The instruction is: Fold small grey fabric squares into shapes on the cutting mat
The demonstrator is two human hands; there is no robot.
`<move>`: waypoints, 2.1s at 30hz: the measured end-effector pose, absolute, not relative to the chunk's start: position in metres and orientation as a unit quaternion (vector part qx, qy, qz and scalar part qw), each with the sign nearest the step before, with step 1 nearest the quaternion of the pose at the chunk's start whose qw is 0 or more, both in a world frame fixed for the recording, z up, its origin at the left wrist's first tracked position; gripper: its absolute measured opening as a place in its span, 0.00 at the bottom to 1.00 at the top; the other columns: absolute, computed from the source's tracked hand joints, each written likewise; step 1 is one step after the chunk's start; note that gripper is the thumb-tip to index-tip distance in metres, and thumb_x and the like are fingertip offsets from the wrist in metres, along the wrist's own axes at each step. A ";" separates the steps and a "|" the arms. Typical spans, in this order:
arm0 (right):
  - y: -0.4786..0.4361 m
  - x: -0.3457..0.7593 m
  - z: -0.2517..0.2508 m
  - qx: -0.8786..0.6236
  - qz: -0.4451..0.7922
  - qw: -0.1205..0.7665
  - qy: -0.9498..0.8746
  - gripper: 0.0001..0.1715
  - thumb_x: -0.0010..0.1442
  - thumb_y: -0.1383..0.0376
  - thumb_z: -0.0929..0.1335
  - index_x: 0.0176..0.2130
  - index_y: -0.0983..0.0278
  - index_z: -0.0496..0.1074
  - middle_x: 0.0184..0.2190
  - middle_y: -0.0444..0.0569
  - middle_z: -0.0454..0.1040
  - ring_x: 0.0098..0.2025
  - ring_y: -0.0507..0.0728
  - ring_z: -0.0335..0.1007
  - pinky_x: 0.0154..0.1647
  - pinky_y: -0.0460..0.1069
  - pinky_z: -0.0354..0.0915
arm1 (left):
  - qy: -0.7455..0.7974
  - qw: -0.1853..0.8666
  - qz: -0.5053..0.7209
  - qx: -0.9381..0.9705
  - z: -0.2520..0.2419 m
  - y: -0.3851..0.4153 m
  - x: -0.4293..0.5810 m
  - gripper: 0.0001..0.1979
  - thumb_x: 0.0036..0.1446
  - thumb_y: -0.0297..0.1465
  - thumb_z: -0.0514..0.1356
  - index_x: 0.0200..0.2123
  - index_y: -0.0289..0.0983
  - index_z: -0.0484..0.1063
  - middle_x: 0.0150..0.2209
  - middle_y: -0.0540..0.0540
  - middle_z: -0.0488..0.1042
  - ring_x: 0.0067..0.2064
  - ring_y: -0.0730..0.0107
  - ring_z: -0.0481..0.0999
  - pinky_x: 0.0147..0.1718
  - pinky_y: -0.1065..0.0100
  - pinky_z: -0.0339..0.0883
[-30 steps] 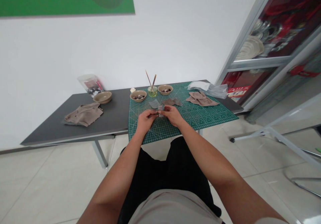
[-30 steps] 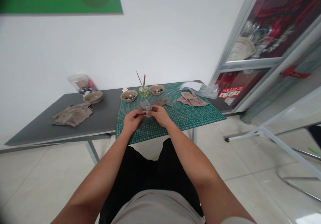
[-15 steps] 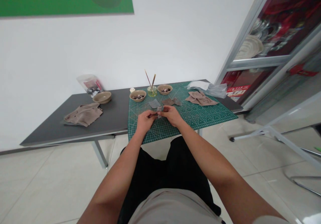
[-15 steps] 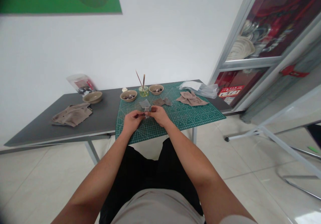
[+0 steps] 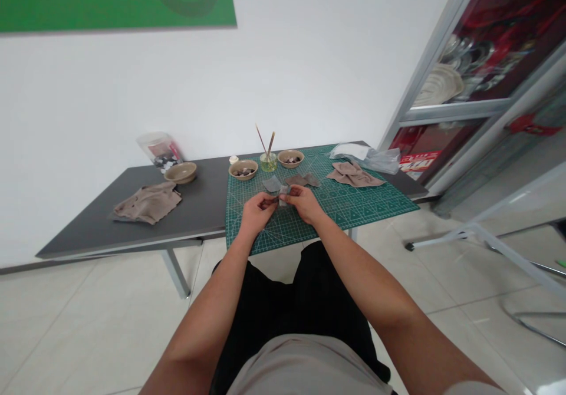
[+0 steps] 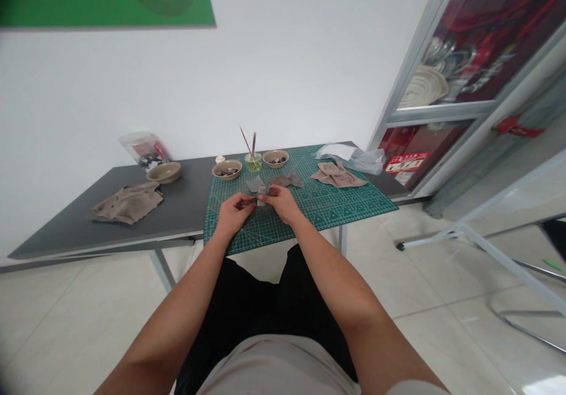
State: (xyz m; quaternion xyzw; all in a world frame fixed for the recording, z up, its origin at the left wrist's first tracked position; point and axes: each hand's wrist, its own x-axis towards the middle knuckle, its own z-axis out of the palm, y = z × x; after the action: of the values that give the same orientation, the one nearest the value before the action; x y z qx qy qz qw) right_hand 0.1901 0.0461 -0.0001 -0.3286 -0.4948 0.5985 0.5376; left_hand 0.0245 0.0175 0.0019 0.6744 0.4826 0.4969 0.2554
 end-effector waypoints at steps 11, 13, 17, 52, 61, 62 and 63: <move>0.046 0.190 0.001 -0.321 0.632 0.492 -0.505 0.21 0.39 0.55 0.78 0.31 0.65 0.76 0.30 0.47 0.77 0.31 0.54 0.71 0.35 0.50 0.68 | 0.487 0.302 0.497 0.651 -0.002 0.020 0.025 0.06 0.50 0.33 0.63 0.30 0.37 0.72 0.26 0.50 0.77 0.28 0.72 0.75 0.30 0.70 0.66; 0.047 0.191 0.000 -0.319 0.627 0.485 -0.519 0.20 0.41 0.54 0.78 0.32 0.65 0.77 0.30 0.47 0.77 0.32 0.54 0.71 0.36 0.50 0.68 | 0.494 0.287 0.498 0.652 -0.002 0.020 0.025 0.06 0.51 0.33 0.63 0.30 0.37 0.71 0.26 0.51 0.76 0.28 0.72 0.74 0.30 0.71 0.65; 0.047 0.191 -0.001 -0.317 0.625 0.479 -0.529 0.22 0.41 0.54 0.78 0.33 0.65 0.77 0.30 0.47 0.77 0.31 0.53 0.71 0.34 0.49 0.68 | 0.500 0.256 0.494 0.663 0.000 0.020 0.025 0.05 0.51 0.32 0.63 0.29 0.37 0.70 0.25 0.53 0.72 0.27 0.74 0.70 0.29 0.72 0.63; 0.049 0.194 0.000 -0.316 0.641 0.465 -0.523 0.23 0.39 0.55 0.79 0.32 0.66 0.77 0.29 0.48 0.78 0.28 0.52 0.71 0.29 0.47 0.67 | 0.490 0.273 0.461 0.688 0.003 0.017 0.026 0.03 0.53 0.30 0.60 0.29 0.37 0.68 0.25 0.53 0.72 0.27 0.74 0.69 0.28 0.72 0.61; 0.052 0.189 -0.004 -0.344 0.601 0.543 -0.475 0.24 0.42 0.52 0.77 0.34 0.64 0.73 0.28 0.45 0.75 0.22 0.50 0.66 0.21 0.46 0.60 | 0.474 0.297 0.501 0.660 0.006 0.022 0.023 0.06 0.51 0.31 0.62 0.31 0.37 0.67 0.30 0.51 0.72 0.30 0.73 0.72 0.32 0.70 0.66; 0.052 0.189 -0.004 -0.341 0.602 0.544 -0.474 0.24 0.41 0.53 0.78 0.34 0.64 0.73 0.28 0.45 0.75 0.23 0.50 0.67 0.23 0.46 0.61 | 0.463 0.319 0.517 0.646 0.006 0.024 0.023 0.07 0.50 0.31 0.62 0.32 0.38 0.67 0.29 0.52 0.71 0.29 0.73 0.72 0.32 0.69 0.67; 0.052 0.190 -0.004 -0.338 0.606 0.540 -0.476 0.24 0.40 0.54 0.78 0.34 0.64 0.72 0.28 0.45 0.75 0.24 0.50 0.68 0.24 0.46 0.62 | 0.448 0.341 0.532 0.632 0.005 0.025 0.022 0.08 0.51 0.32 0.62 0.34 0.38 0.67 0.27 0.53 0.70 0.29 0.72 0.72 0.31 0.69 0.68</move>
State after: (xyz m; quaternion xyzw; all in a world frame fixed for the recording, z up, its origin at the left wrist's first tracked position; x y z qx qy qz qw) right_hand 0.1895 0.0518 -0.0041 -0.3378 -0.4763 0.6058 0.5404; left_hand 0.0222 0.0248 0.0051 0.6319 0.4483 0.5321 0.3414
